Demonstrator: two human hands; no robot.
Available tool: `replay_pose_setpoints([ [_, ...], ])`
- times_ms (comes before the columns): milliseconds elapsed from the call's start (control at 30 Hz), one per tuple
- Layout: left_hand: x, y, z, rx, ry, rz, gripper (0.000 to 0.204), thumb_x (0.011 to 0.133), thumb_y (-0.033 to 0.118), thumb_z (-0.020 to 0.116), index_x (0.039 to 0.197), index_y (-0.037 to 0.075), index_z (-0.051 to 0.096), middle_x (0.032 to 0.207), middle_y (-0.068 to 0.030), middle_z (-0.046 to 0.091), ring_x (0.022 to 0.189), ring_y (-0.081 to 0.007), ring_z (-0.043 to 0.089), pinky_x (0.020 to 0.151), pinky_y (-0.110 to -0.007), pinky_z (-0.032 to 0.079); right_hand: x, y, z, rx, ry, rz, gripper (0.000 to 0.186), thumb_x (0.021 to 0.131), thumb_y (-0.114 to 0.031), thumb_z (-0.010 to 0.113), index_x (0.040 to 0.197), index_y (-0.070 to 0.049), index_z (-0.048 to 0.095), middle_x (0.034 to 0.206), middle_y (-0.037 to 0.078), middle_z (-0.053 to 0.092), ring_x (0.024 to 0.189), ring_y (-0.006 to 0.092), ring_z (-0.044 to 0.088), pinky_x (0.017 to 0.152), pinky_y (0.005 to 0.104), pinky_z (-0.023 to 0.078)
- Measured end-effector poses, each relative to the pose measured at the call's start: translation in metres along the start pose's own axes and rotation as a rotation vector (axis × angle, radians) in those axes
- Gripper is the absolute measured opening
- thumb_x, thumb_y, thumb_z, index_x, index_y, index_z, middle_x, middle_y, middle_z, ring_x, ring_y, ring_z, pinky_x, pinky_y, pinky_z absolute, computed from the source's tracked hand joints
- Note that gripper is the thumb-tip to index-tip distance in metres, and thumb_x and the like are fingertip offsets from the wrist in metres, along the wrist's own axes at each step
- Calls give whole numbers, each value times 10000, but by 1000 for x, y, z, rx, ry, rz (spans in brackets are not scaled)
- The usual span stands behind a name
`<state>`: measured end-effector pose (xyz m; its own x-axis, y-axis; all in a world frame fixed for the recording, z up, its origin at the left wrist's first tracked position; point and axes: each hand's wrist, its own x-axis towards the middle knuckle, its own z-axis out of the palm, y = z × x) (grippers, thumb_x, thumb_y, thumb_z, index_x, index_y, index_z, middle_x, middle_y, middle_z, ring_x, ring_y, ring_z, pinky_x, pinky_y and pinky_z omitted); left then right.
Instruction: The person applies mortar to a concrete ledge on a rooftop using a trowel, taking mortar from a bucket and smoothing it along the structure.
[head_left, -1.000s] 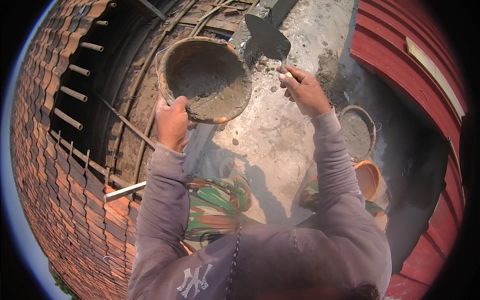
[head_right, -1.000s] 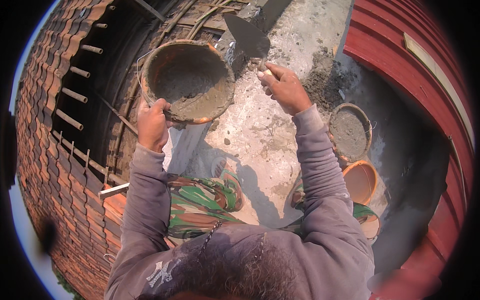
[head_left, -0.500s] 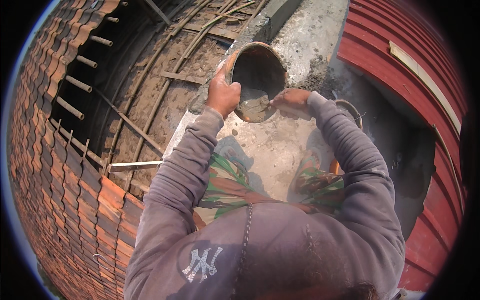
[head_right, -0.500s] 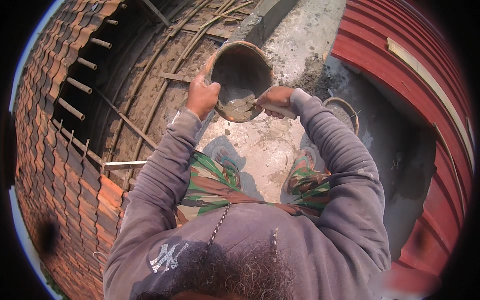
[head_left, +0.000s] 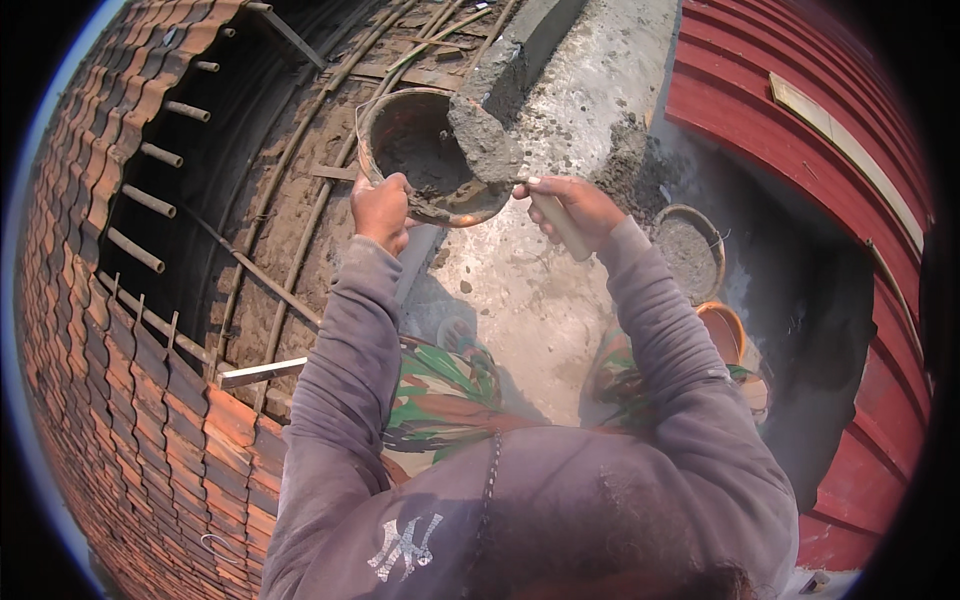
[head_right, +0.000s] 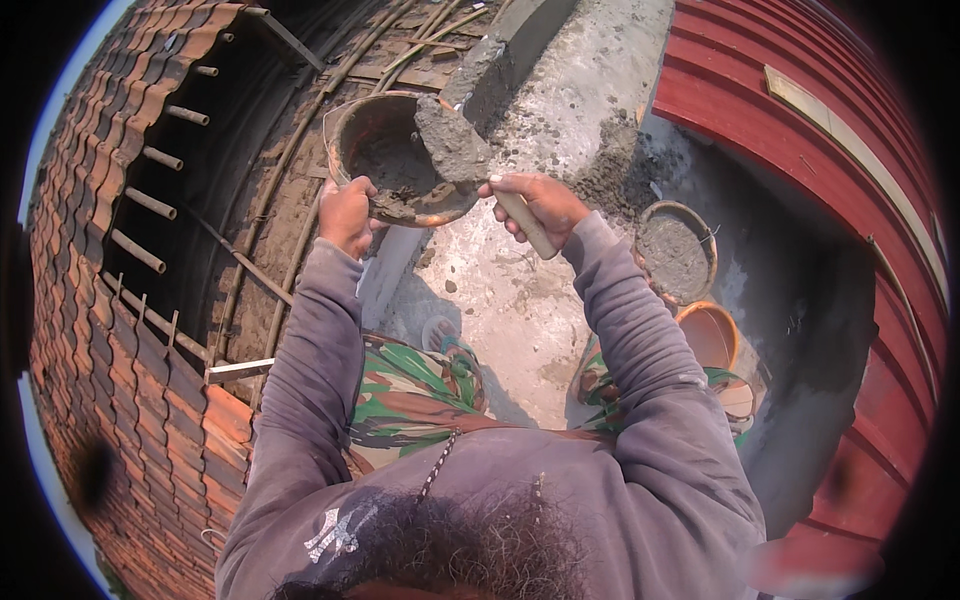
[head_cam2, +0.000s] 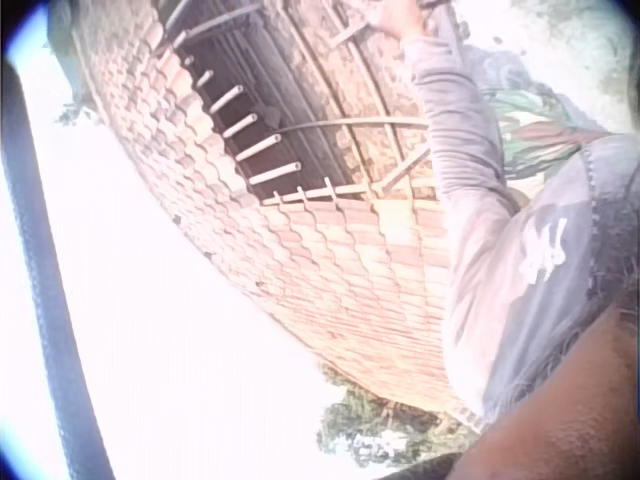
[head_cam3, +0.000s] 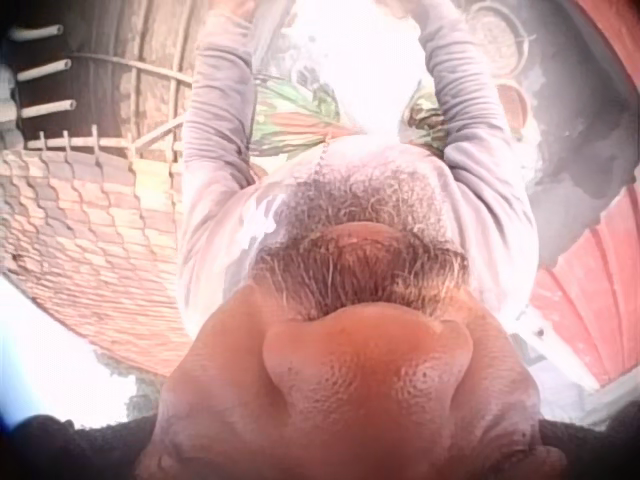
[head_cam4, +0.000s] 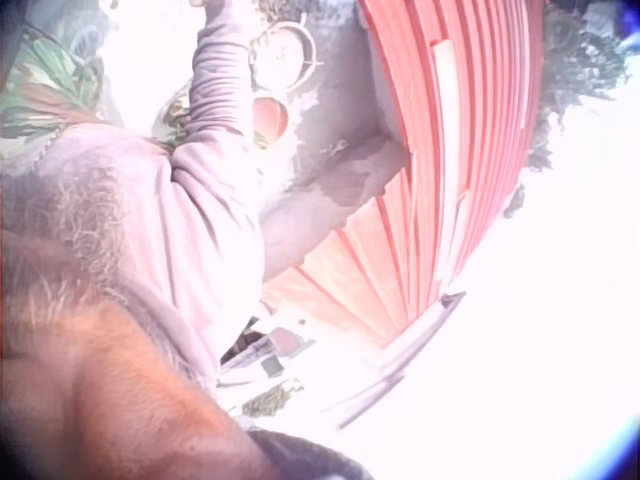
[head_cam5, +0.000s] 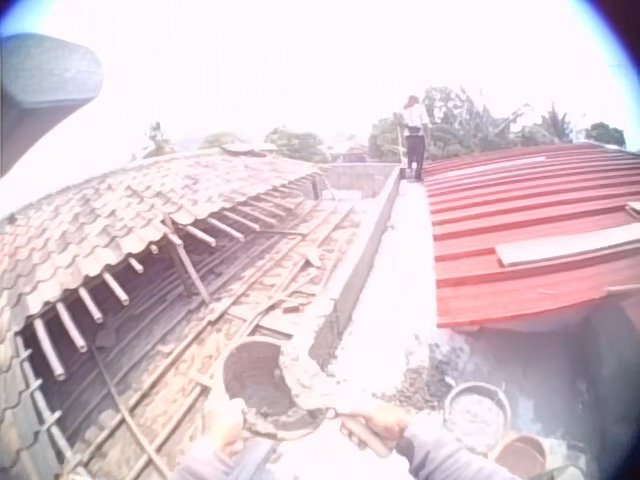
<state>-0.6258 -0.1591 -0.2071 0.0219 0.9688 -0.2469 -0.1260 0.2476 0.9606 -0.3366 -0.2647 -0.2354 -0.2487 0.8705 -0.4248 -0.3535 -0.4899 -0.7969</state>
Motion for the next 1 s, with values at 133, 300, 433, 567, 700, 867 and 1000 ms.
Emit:
replay_pose_setpoints([
  [133,-3,11,-8,-42,67,-11,432,845,-34,535,1272,25,503,1020,-114,593,792,-280,687,691,-536,680,32,3,-61,320,-59,-155,429,1091,-290,506,1407,-9,579,914,42,672,696,118,660,603,278,582],
  [300,-4,15,-45,36,208,-62,287,871,-26,541,1155,6,517,983,-114,594,785,-259,684,637,-459,656,90,-4,-96,373,530,-468,486,1045,-240,621,1442,31,548,976,88,671,763,143,673,630,293,581],
  [433,-6,14,-63,50,216,-72,259,896,-24,532,1153,14,524,973,-106,596,807,-238,689,602,-395,627,216,13,-151,63,1269,-739,562,986,-230,709,1416,101,561,1034,161,707,930,273,722,788,380,598],
  [567,0,17,-42,83,170,-64,458,913,-11,528,1367,40,484,1053,-104,613,864,-242,694,633,-406,644,339,31,-215,-34,1403,-365,595,929,-222,765,1408,88,597,1249,264,710,1119,364,702,988,388,539],
  [700,9,12,-31,119,92,-70,491,918,-17,501,1403,60,483,1073,-86,631,898,-239,712,705,-460,678,369,-13,-224,33,975,-519,701,915,-179,816,1508,49,522,1137,152,741,864,200,711,729,331,569],
  [867,-13,15,-33,64,109,-20,420,929,-8,529,1345,54,523,1008,-79,611,825,-221,705,680,-450,688,232,-72,-127,168,605,-753,675,978,-238,762,1529,44,494,1038,89,722,766,120,665,637,278,550],
  [1000,-15,7,-27,52,84,-3,417,918,5,564,1332,40,537,981,-71,611,810,-200,694,583,-406,662,80,-81,-82,-327,455,-468,504,1040,-352,667,1403,-4,628,987,79,719,798,127,681,645,286,546],
])
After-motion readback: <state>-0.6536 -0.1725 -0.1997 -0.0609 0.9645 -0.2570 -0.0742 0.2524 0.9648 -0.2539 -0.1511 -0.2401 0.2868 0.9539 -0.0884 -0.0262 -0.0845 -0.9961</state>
